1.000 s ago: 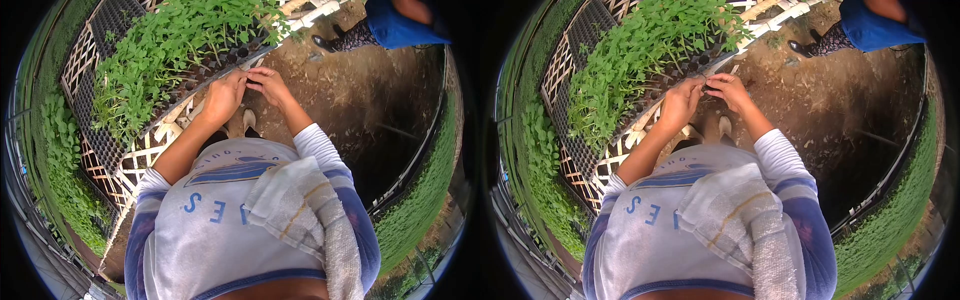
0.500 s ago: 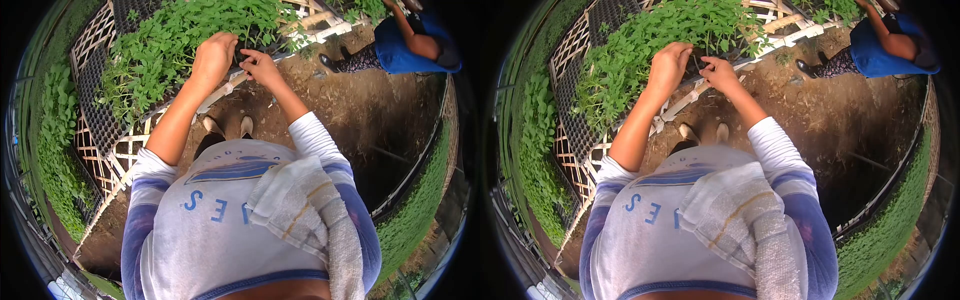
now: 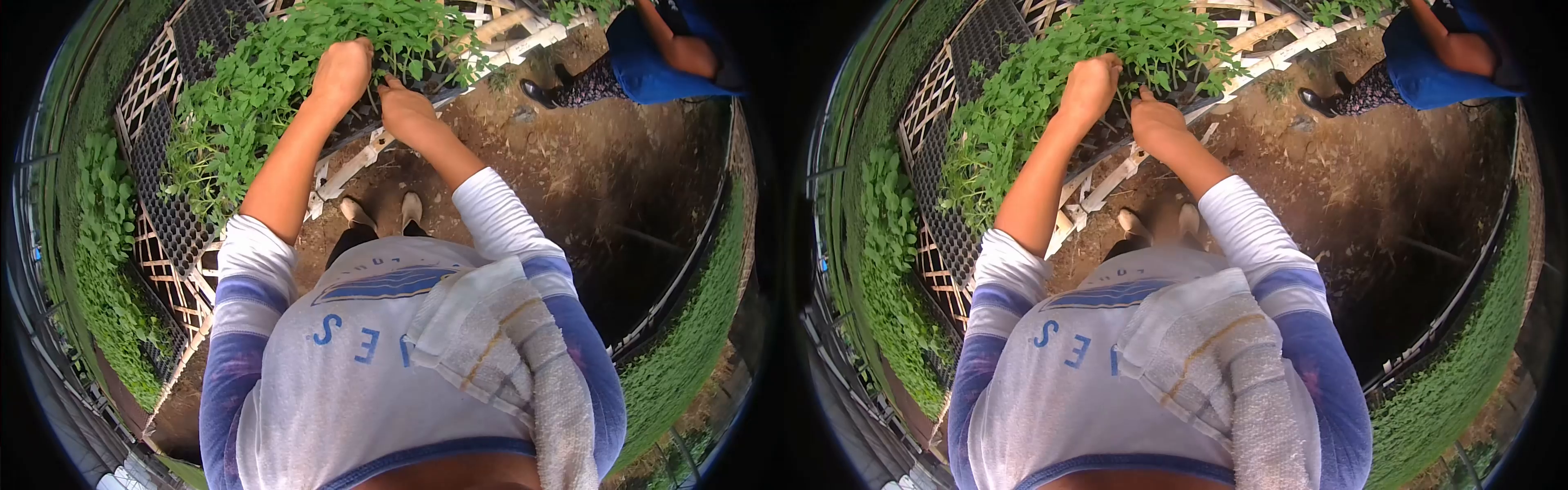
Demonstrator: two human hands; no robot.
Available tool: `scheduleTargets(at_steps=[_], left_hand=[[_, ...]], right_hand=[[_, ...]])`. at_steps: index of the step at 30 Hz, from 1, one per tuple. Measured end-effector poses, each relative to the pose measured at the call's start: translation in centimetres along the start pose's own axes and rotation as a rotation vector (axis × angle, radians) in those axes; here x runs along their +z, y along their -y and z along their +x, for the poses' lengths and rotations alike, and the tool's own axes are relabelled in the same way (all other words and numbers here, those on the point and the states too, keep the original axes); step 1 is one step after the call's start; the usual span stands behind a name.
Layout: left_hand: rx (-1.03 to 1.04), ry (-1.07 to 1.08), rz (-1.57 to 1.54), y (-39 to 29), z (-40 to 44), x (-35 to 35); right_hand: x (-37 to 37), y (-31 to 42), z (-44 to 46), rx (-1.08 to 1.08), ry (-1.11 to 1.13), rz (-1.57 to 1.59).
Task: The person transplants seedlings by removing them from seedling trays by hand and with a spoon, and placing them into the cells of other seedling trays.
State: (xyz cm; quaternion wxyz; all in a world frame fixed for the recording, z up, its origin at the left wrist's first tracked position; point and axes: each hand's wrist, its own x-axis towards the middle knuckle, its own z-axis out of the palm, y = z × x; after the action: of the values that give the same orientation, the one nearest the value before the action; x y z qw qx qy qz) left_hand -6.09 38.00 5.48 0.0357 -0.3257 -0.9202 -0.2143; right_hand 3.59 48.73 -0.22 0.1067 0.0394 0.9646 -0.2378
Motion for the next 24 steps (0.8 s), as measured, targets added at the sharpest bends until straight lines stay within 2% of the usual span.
scheduleTargets(at_steps=[6, 10, 12, 14, 15, 16, 18, 20, 22, 24], left_hand=[[0.103, 0.058, 0.060, -0.1, 0.8, 1.9], [0.009, 0.109, 0.032, 1.0, 1.8, 2.7], [0.002, 0.045, 0.022, 1.8, 2.3, 3.2], [-0.064, 0.096, -0.101, 3.1, 2.5, 4.3], [-0.185, 0.159, -0.171, 3.6, 2.9, 4.7], [-0.182, 0.156, -0.170, 4.5, 3.4, 4.7], [-0.485, 0.209, -0.543, 4.5, 4.0, 4.0], [-0.439, 0.161, -0.475, 4.5, 3.8, 4.4], [-0.189, 0.031, -0.191, 4.6, 3.3, 5.2], [-0.234, 0.091, -0.293, 4.5, 3.3, 4.7]], right_hand=[[-0.2, 0.4, 0.8, 0.027, 0.006, -0.013], [0.1, 0.1, 1.2, 0.015, -0.025, -0.029], [0.1, -0.2, 1.2, -0.011, 0.001, -0.009], [0.5, -0.2, 0.8, -0.019, -0.054, 0.005], [0.2, -0.1, 0.8, -0.013, -0.046, 0.010], [0.0, 0.1, 0.8, -0.006, -0.039, 0.017], [0.0, 0.0, 0.7, -0.003, -0.046, 0.017], [0.0, 0.0, 1.1, 0.002, -0.051, 0.022], [0.2, -0.1, 1.3, 0.011, -0.025, 0.027], [0.2, -0.1, 1.3, 0.018, -0.028, 0.026]])
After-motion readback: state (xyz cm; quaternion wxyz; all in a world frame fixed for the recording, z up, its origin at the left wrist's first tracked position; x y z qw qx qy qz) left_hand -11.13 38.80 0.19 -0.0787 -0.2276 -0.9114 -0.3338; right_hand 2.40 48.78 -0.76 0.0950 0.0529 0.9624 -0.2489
